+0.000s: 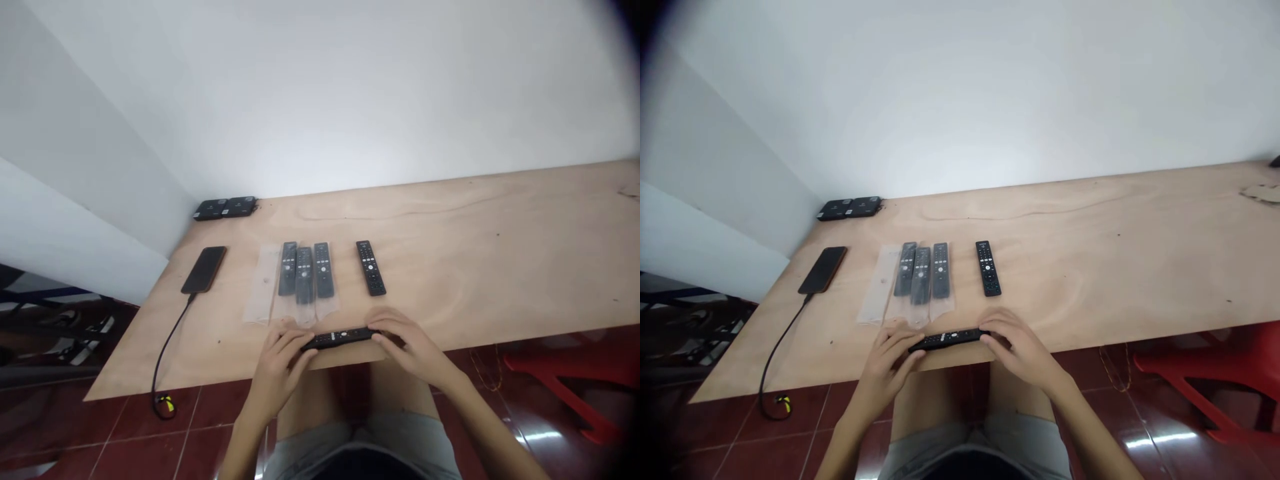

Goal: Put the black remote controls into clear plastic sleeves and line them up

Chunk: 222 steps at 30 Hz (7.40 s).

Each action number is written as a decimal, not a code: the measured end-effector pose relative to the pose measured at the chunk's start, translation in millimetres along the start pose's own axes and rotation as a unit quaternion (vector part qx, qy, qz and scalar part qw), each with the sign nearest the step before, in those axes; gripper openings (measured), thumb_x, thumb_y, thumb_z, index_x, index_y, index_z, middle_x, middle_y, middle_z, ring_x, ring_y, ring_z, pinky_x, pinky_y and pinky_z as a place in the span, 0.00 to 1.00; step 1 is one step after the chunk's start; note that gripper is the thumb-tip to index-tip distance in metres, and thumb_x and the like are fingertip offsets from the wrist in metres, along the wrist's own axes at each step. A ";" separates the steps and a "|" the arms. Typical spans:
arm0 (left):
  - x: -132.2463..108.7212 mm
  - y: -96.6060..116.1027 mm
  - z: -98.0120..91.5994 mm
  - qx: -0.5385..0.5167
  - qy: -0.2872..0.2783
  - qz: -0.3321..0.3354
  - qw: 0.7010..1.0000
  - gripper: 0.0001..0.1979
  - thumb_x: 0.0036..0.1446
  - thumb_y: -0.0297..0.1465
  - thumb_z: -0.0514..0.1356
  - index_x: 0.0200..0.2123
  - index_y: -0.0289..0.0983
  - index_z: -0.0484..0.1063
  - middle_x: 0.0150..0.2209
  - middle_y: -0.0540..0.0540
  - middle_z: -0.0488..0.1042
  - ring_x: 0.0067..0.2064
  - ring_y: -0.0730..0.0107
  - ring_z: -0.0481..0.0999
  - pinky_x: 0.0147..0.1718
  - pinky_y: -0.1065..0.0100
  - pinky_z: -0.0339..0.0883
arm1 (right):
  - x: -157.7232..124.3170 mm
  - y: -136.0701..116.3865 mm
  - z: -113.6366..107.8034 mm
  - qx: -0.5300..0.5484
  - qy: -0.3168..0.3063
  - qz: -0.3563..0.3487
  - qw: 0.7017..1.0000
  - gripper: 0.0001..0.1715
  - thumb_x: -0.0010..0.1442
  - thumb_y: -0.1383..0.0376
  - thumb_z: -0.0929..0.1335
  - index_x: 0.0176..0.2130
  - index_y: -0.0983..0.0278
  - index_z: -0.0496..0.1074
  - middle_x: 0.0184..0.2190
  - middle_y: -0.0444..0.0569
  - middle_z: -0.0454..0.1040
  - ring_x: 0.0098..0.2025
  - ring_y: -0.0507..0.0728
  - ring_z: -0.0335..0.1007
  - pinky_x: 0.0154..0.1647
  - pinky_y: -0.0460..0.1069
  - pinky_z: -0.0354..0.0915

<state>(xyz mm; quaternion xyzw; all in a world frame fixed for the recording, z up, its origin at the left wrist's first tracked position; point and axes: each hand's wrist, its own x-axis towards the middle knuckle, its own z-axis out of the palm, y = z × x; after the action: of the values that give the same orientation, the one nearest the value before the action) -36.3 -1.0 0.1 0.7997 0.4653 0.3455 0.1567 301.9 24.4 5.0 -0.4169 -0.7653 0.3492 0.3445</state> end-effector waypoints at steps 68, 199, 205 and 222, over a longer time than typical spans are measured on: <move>26.1 20.0 30.7 -0.079 -0.017 0.043 0.996 0.16 0.68 0.30 0.70 0.57 0.44 0.80 0.50 0.40 0.79 0.51 0.55 0.78 0.50 0.51 0.78 | 5.2 1.7 -3.5 -0.043 -0.056 -0.008 0.997 0.27 0.71 0.58 0.76 0.66 0.52 0.77 0.56 0.54 0.76 0.58 0.66 0.75 0.61 0.61 0.75; 74.8 56.4 62.5 0.048 -0.176 0.034 0.983 0.29 0.64 0.26 0.69 0.66 0.44 0.69 0.59 0.40 0.79 0.58 0.46 0.79 0.56 0.49 0.75 | -15.7 4.0 -33.5 -0.019 0.126 0.063 0.990 0.20 0.73 0.52 0.72 0.60 0.54 0.80 0.61 0.58 0.72 0.63 0.69 0.72 0.66 0.65 0.72; 81.5 75.6 71.5 0.034 -0.159 0.068 0.984 0.31 0.62 0.28 0.73 0.65 0.44 0.70 0.58 0.41 0.79 0.60 0.48 0.77 0.57 0.49 0.75 | -33.1 2.8 -42.2 -0.042 -0.015 0.022 0.999 0.21 0.74 0.61 0.71 0.65 0.52 0.75 0.65 0.54 0.73 0.67 0.66 0.71 0.71 0.63 0.70; 59.6 0.3 36.8 0.179 0.042 0.001 0.983 0.11 0.71 0.29 0.62 0.55 0.39 0.78 0.56 0.35 0.75 0.58 0.44 0.73 0.59 0.43 0.72 | -18.8 -7.5 46.5 -0.245 0.209 0.037 0.946 0.06 0.75 0.60 0.69 0.44 0.58 0.73 0.49 0.56 0.76 0.41 0.61 0.80 0.40 0.53 0.76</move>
<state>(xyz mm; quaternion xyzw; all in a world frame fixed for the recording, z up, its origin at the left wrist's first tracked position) 9.1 52.3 -1.7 0.8001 0.5251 0.2899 -0.0094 268.6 -6.7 -17.4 -0.5801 -0.7218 0.0683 0.3711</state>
